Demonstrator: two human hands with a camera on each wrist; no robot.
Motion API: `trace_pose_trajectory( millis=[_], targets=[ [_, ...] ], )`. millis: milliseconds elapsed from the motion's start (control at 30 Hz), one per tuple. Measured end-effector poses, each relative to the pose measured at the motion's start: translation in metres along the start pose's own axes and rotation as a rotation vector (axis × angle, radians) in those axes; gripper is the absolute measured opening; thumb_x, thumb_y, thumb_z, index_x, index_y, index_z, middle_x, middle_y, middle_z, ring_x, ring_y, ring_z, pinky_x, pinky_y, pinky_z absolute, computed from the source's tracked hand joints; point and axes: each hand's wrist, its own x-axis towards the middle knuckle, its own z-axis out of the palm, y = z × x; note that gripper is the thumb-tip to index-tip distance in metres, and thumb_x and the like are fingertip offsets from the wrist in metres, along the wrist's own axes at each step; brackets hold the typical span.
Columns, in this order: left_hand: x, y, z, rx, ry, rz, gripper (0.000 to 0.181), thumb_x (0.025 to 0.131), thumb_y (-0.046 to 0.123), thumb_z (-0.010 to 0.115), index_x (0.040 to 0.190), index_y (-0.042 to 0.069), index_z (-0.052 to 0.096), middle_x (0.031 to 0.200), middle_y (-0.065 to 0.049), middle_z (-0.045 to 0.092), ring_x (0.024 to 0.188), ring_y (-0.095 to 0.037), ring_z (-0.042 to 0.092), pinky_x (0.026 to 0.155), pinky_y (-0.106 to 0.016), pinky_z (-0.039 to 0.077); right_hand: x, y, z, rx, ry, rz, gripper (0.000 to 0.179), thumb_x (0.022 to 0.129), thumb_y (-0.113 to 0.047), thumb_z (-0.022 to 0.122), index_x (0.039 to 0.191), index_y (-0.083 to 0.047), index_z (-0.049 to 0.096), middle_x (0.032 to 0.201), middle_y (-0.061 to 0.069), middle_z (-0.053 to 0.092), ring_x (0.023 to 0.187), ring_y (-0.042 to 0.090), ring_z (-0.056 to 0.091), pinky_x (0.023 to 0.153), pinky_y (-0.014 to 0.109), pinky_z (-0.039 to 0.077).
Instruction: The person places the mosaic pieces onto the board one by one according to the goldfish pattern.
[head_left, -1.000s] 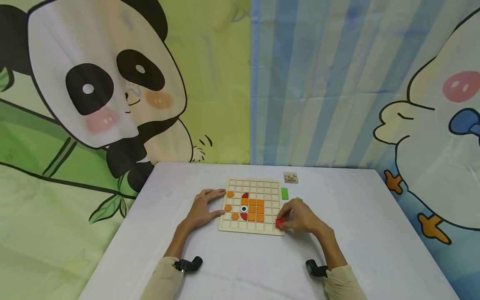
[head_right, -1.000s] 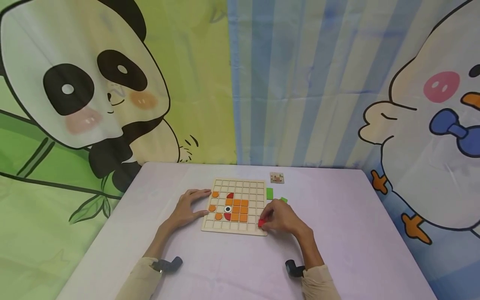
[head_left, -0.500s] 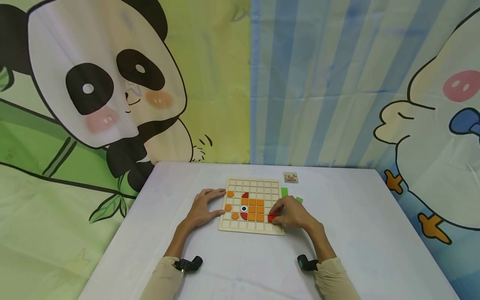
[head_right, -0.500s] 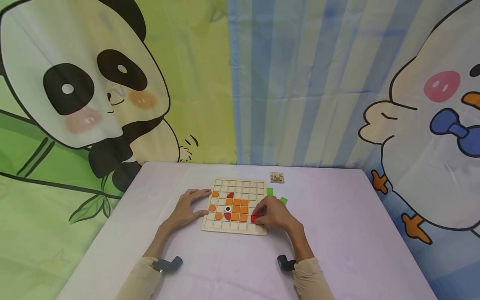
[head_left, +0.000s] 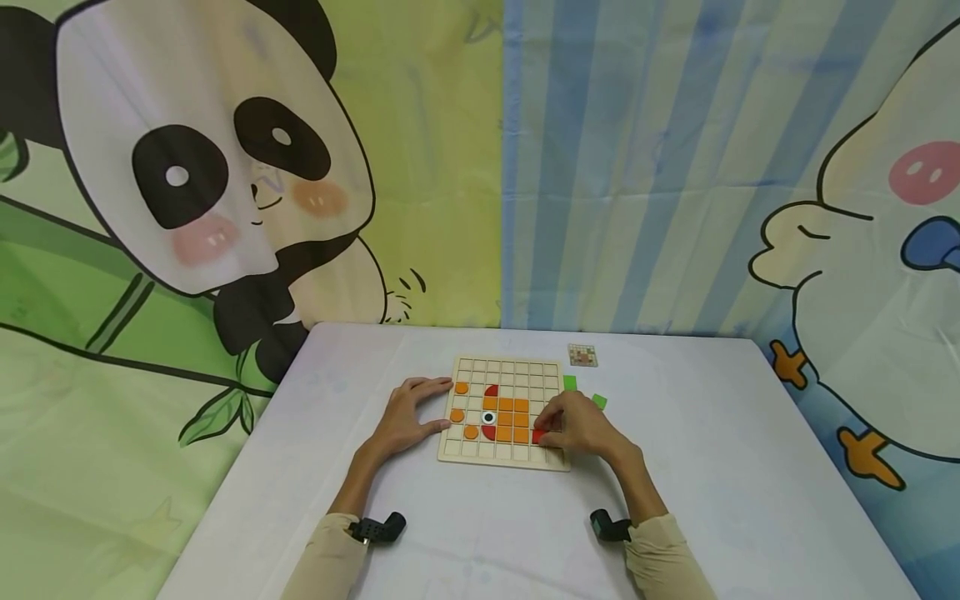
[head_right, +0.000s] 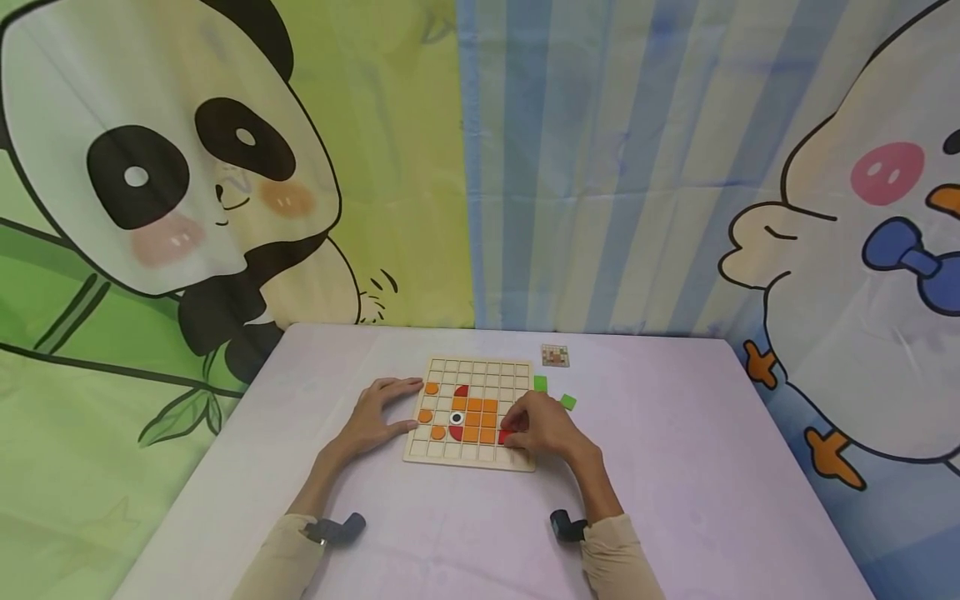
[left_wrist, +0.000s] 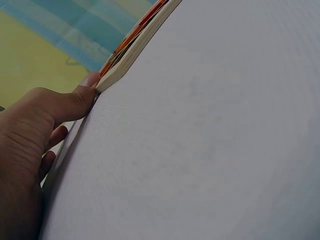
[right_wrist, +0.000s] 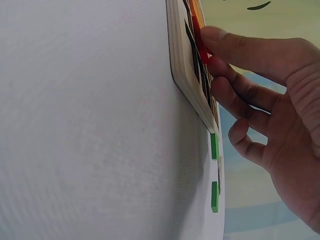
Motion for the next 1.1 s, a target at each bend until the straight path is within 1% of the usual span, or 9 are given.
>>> trace_pose_trajectory(
  millis=[167,333,467,533,633,733,833,1000,1100],
  targets=[
    [0.0,0.001,-0.001,-0.005,-0.003,-0.004,0.074,0.089,0.037,0.092,0.156,0.025,0.063,0.163,0.007,0.06,0.15,-0.028,0.048,0.125,-0.059,0.029,0.001,-0.001,0.002,-0.016,0.006,-0.011,0.011,0.086,-0.01,0.093,0.095,-0.014,0.088,0.092,-0.004,0.079,0.079,0.013,0.064,0.071,0.024,0.053],
    [0.0,0.001,-0.001,-0.003,-0.007,-0.006,0.074,0.089,0.038,0.092,0.156,0.026,0.062,0.163,0.007,0.059,0.151,-0.028,0.047,0.125,-0.059,0.029,0.002,-0.001,0.003,-0.029,0.006,-0.01,0.011,0.087,-0.01,0.092,0.094,-0.017,0.088,0.094,-0.006,0.079,0.082,0.01,0.063,0.074,0.024,0.053],
    [0.0,0.001,-0.001,-0.006,-0.008,-0.006,0.074,0.089,0.038,0.091,0.156,0.027,0.062,0.163,0.007,0.059,0.151,-0.028,0.047,0.125,-0.059,0.03,0.001,0.0,0.003,-0.017,0.013,-0.01,0.014,0.086,-0.01,0.093,0.098,-0.015,0.089,0.095,-0.004,0.08,0.082,0.011,0.065,0.074,0.025,0.054],
    [0.0,0.001,-0.001,-0.007,-0.009,-0.005,0.074,0.09,0.038,0.091,0.157,0.027,0.062,0.163,0.008,0.059,0.151,-0.028,0.047,0.125,-0.059,0.029,-0.001,0.001,0.0,-0.01,0.041,-0.008,0.017,0.085,-0.01,0.094,0.1,-0.012,0.088,0.095,-0.003,0.08,0.084,0.014,0.067,0.077,0.027,0.055],
    [0.0,0.002,-0.001,-0.006,-0.01,-0.005,0.074,0.09,0.038,0.091,0.157,0.027,0.062,0.164,0.008,0.059,0.151,-0.028,0.047,0.126,-0.059,0.029,-0.004,0.007,-0.007,-0.017,0.12,-0.007,0.023,0.082,-0.012,0.096,0.103,-0.008,0.088,0.093,0.0,0.081,0.085,0.017,0.069,0.08,0.033,0.056],
    [0.0,0.003,-0.002,-0.004,-0.007,-0.005,0.074,0.089,0.037,0.092,0.156,0.027,0.062,0.163,0.007,0.059,0.151,-0.028,0.047,0.125,-0.06,0.029,-0.008,0.017,-0.017,-0.025,0.208,0.027,0.028,0.08,-0.013,0.098,0.105,-0.005,0.087,0.092,0.003,0.08,0.086,0.02,0.069,0.083,0.038,0.055],
    [0.0,0.004,-0.002,-0.008,-0.005,-0.002,0.074,0.088,0.036,0.092,0.156,0.026,0.063,0.163,0.007,0.06,0.15,-0.029,0.047,0.125,-0.061,0.03,-0.012,0.028,-0.027,-0.034,0.273,0.096,0.032,0.079,-0.014,0.098,0.107,-0.004,0.086,0.095,0.005,0.081,0.089,0.021,0.069,0.084,0.04,0.055],
    [0.0,0.003,-0.001,0.003,0.0,0.011,0.074,0.088,0.036,0.092,0.156,0.026,0.063,0.163,0.006,0.06,0.15,-0.029,0.048,0.123,-0.062,0.031,-0.021,0.047,-0.04,-0.068,0.326,0.207,0.037,0.08,-0.015,0.098,0.112,-0.001,0.085,0.099,0.01,0.082,0.093,0.025,0.069,0.09,0.048,0.053],
    [0.0,0.001,0.0,0.009,-0.002,0.011,0.075,0.089,0.037,0.092,0.157,0.026,0.062,0.163,0.007,0.059,0.15,-0.028,0.047,0.124,-0.06,0.031,-0.024,0.058,-0.044,-0.081,0.342,0.251,0.038,0.081,-0.014,0.097,0.113,0.001,0.084,0.101,0.012,0.082,0.094,0.028,0.07,0.09,0.05,0.054]
  ],
)
